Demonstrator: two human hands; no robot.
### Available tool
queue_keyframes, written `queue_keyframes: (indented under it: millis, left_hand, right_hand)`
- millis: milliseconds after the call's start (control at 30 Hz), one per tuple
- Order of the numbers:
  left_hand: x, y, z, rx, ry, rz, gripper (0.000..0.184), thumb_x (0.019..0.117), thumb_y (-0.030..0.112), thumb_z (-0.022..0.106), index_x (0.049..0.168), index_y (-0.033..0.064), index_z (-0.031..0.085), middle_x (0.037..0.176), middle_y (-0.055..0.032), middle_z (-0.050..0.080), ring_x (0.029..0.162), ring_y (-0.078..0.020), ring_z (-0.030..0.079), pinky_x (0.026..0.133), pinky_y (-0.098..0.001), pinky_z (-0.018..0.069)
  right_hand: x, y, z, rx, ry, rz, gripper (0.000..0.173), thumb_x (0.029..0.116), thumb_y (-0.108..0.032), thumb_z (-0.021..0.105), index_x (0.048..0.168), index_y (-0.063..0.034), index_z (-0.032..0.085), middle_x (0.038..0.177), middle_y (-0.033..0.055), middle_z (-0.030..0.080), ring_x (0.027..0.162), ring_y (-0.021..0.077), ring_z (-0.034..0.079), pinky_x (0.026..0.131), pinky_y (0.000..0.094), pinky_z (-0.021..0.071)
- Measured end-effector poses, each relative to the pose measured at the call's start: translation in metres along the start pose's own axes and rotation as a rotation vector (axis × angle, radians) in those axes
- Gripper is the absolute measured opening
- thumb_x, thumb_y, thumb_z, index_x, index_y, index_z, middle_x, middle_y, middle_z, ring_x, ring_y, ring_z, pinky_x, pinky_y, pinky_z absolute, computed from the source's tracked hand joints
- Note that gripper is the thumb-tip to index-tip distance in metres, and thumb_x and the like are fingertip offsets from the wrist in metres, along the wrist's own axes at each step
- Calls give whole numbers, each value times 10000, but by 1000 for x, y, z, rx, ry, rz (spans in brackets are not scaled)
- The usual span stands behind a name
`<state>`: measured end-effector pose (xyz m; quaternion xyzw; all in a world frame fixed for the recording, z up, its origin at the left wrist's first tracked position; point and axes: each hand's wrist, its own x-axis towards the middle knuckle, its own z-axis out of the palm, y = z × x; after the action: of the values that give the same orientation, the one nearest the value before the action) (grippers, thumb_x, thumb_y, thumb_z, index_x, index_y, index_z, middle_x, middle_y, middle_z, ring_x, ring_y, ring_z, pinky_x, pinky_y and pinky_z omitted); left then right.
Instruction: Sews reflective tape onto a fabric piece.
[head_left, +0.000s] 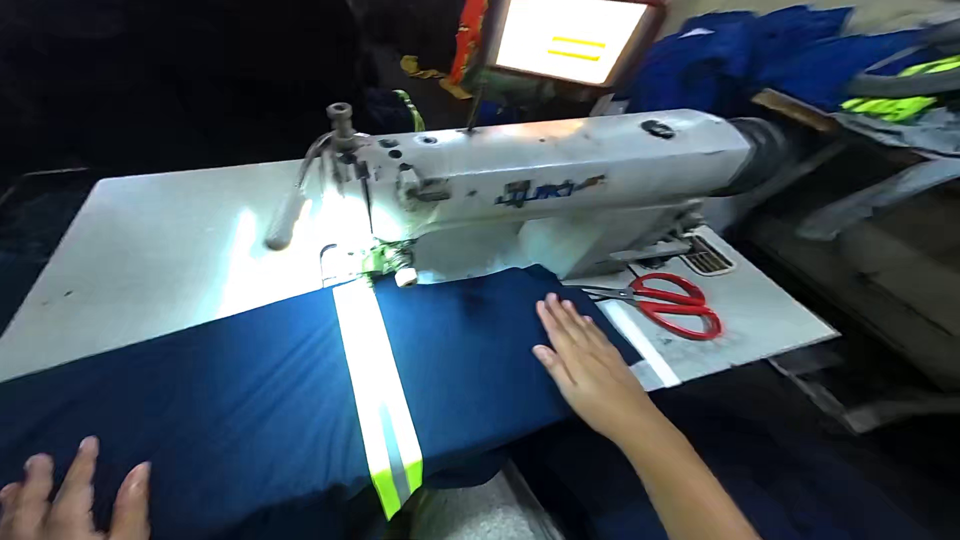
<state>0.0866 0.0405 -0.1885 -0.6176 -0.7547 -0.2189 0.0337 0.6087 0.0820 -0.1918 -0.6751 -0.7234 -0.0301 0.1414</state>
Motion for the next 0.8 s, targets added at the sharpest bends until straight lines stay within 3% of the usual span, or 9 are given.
queue_keyframes:
  millis: [67,100,167,233,300,367,467,633,800]
  left_hand:
    - [-21,19,-8,-115,136,164,370,1006,177,602,1240,-108,630,1289,-386,585,1272,-521,541,1104,-573,414]
    - [-36,39,-12,-187,111,239,246,1000,145,606,1105,-68,670,1108,-309,669,1128,-419,636,1018,-494,494]
    - [-69,85,-13,-454,-230,242,230,1034,165,558,1051,1,719,991,-159,728,973,-232,702,901,-370,567]
    - [-89,119,5,-739,-634,21,337,1042,210,562,1208,-57,684,1152,-188,721,1092,-243,705,981,-405,565]
    - [-98,137,34,-1039,-752,-193,388,984,192,658,1259,-82,645,1222,-185,707,1168,-203,679,1048,-386,529]
    - [-98,149,50,-1241,-767,-276,271,934,120,709,1140,-53,687,1064,-89,757,1021,-86,715,957,-297,573]
    - [-97,156,38,-1344,-740,-247,96,959,46,650,990,-12,721,883,-1,744,825,-13,694,799,-226,581]
    - [-101,146,0,-1312,-735,-254,109,982,53,627,954,-1,718,832,21,722,765,-6,673,744,-232,575]
    - [-112,140,25,-1272,-742,-306,136,974,85,647,904,-1,726,791,-1,702,719,-18,648,702,-223,550]
  right_hand:
    - [2,3,3,18,17,-28,750,1068,-552,199,1544,-24,437,1595,187,425,1490,372,387,1200,607,307]
    - [2,4,5,22,25,-37,760,1065,-556,198,1539,-14,440,1588,201,429,1485,388,390,1195,615,308]
    - [1,6,5,21,28,-50,779,1061,-562,191,1533,6,440,1581,221,430,1480,411,390,1190,624,305]
    - [2,7,6,19,28,-57,778,1060,-560,190,1535,6,436,1587,221,422,1482,415,385,1194,621,298]
    - [2,8,7,27,28,-59,774,1061,-552,193,1537,10,431,1588,229,415,1480,427,381,1198,623,288]
    - [1,7,6,35,31,-58,781,1059,-554,192,1535,17,430,1580,239,423,1475,436,386,1193,630,290]
    - [1,6,5,39,24,-57,785,1058,-556,194,1536,22,424,1581,245,419,1478,441,378,1194,627,287]
    - [1,9,5,52,23,-66,778,1059,-546,209,1527,35,429,1573,263,419,1477,453,373,1195,632,278]
    - [2,2,1,33,30,-34,790,1051,-552,221,1523,47,427,1570,296,401,1467,501,358,1181,677,257]
